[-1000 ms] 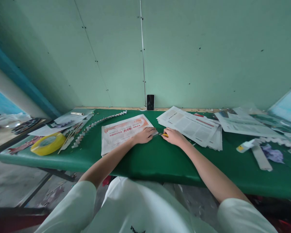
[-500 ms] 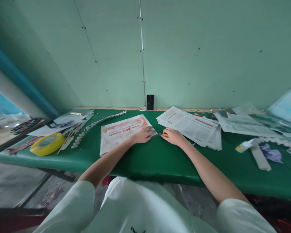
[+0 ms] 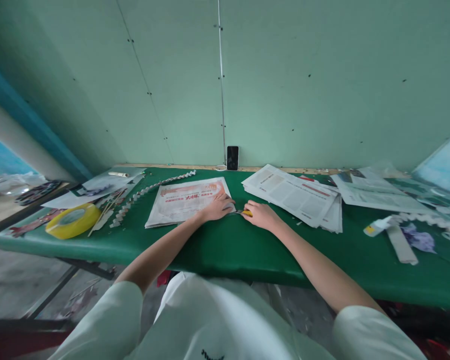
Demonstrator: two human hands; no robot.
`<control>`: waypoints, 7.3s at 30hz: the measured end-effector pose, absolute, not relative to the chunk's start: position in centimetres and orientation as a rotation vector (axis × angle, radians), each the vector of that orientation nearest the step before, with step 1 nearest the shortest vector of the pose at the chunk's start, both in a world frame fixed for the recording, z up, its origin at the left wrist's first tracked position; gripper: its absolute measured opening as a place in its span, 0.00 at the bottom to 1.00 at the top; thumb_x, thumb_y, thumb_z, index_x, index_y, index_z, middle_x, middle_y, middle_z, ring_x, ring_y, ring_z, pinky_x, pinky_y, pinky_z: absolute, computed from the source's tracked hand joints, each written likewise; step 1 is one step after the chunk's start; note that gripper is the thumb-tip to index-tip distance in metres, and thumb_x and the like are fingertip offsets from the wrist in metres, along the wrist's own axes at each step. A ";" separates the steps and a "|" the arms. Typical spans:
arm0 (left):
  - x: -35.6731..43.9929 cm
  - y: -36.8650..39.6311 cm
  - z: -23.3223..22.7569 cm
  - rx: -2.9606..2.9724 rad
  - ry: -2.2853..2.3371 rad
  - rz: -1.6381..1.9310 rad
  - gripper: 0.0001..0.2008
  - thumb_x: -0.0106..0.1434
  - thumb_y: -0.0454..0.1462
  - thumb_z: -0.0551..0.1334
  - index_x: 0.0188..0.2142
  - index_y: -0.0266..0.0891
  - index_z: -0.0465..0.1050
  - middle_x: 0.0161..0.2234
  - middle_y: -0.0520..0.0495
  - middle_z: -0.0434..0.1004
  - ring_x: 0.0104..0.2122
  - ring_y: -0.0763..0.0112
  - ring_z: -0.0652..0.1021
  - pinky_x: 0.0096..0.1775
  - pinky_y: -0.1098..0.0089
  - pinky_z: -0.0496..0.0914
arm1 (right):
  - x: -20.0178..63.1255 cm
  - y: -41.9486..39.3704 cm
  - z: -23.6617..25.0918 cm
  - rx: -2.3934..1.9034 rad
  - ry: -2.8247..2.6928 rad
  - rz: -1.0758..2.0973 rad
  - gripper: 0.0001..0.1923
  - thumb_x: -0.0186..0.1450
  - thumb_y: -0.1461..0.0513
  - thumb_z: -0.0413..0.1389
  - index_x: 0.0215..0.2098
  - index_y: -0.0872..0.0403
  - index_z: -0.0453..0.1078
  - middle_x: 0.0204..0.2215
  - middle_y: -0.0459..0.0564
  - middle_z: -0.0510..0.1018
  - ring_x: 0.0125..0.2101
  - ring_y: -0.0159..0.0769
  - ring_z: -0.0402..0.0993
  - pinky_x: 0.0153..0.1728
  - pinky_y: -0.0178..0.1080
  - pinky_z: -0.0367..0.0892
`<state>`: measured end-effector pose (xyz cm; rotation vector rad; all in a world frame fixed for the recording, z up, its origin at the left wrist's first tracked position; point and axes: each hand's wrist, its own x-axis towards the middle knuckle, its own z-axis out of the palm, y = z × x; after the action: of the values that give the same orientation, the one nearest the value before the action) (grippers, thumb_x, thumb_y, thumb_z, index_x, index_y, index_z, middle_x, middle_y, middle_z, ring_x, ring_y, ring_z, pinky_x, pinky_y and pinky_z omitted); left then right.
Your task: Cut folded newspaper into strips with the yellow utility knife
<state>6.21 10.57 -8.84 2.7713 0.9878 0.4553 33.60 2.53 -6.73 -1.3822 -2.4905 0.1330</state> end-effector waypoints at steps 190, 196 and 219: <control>6.1 9.7 -9.3 2.874 1.172 0.470 0.27 0.76 0.47 0.58 0.69 0.40 0.67 0.70 0.32 0.68 0.72 0.43 0.65 0.71 0.41 0.60 | 33.1 5.4 -7.6 -1.339 -2.393 0.178 0.11 0.77 0.53 0.57 0.39 0.50 0.75 0.42 0.54 0.79 0.35 0.43 0.80 0.32 0.40 0.70; 5.7 9.0 -8.0 2.851 1.140 0.350 0.28 0.73 0.47 0.60 0.68 0.40 0.68 0.68 0.34 0.70 0.69 0.41 0.67 0.70 0.41 0.62 | 33.0 4.6 -7.5 -1.319 -2.410 0.200 0.12 0.77 0.52 0.57 0.40 0.49 0.76 0.42 0.54 0.79 0.34 0.42 0.79 0.32 0.40 0.69; 6.6 9.3 -10.2 2.853 1.323 0.353 0.31 0.81 0.48 0.49 0.75 0.35 0.61 0.77 0.28 0.60 0.77 0.43 0.59 0.73 0.36 0.55 | 31.8 3.9 -7.2 -1.446 -2.413 0.154 0.09 0.77 0.55 0.60 0.40 0.51 0.75 0.44 0.53 0.80 0.36 0.41 0.80 0.32 0.39 0.66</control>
<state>6.60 9.27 -10.21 2.8527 1.3229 0.3527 31.79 3.92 -7.24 -1.4464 -2.4130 0.1542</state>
